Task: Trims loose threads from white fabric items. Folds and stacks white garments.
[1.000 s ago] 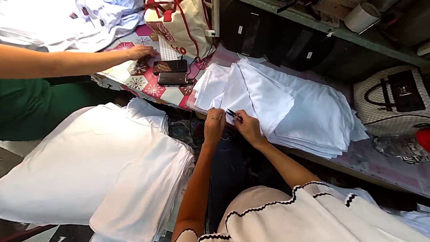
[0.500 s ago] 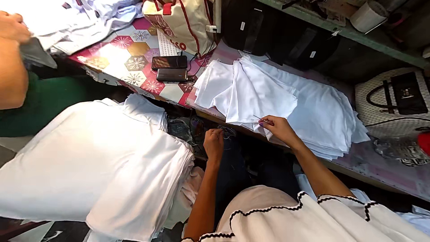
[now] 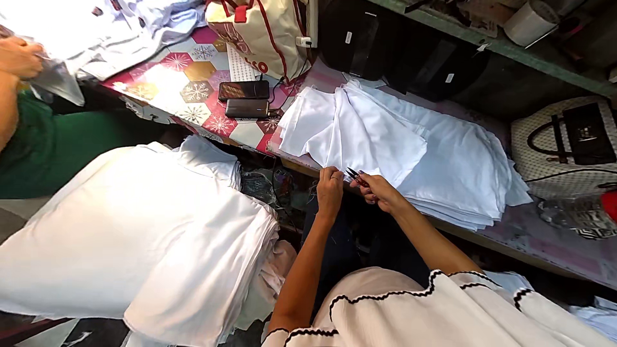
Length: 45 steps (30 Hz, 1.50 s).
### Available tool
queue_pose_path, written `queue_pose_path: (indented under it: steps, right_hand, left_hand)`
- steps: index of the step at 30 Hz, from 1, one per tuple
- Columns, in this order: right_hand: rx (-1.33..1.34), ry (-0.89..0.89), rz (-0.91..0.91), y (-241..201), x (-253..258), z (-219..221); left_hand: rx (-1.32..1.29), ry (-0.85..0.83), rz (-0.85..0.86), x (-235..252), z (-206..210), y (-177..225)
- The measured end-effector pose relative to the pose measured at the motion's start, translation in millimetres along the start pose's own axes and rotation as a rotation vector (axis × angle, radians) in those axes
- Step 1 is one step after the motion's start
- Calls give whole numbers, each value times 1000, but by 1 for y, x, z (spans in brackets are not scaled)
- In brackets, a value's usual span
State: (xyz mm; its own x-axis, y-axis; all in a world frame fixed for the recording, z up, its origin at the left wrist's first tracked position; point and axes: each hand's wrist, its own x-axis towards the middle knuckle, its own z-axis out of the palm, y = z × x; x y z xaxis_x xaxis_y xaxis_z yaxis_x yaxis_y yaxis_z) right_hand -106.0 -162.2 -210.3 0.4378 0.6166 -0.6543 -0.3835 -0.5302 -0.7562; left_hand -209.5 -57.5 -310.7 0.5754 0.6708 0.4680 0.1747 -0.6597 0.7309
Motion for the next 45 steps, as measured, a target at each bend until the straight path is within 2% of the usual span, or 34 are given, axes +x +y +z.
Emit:
queue_pose_path:
  steps: [4, 10, 19, 24, 28, 31, 36, 41, 45]
  right_hand:
    - [-23, -8, -12, 5, 2, -3]
    - [-29, 28, -5, 7, 3, -1]
    - [-68, -22, 2, -1, 9, 10]
    - [-69, 41, -40, 6, 15, 12]
    - [-61, 36, -53, 9, 10, 5]
    - [-73, -2, -68, 3, 5, 6]
    - [-100, 17, -92, -1, 11, 7]
    - [-110, -44, 11, 2, 11, 5]
    - [-82, -53, 13, 2, 17, 12]
  left_hand:
    - [-228, -67, -159, 4, -11, 0]
    - [-195, -24, -140, 0, -5, -2]
    - [-341, -60, -259, 0, -17, 3]
    - [-296, -67, -275, -4, -20, 1]
    - [-107, -219, -405, -3, -40, 15]
    - [-61, -138, -350, -2, -36, 21]
    - [-78, 8, -202, 0, -9, 4]
    - [-255, 16, -302, -4, -17, 4]
    - [-302, 21, -329, -7, -17, 6]
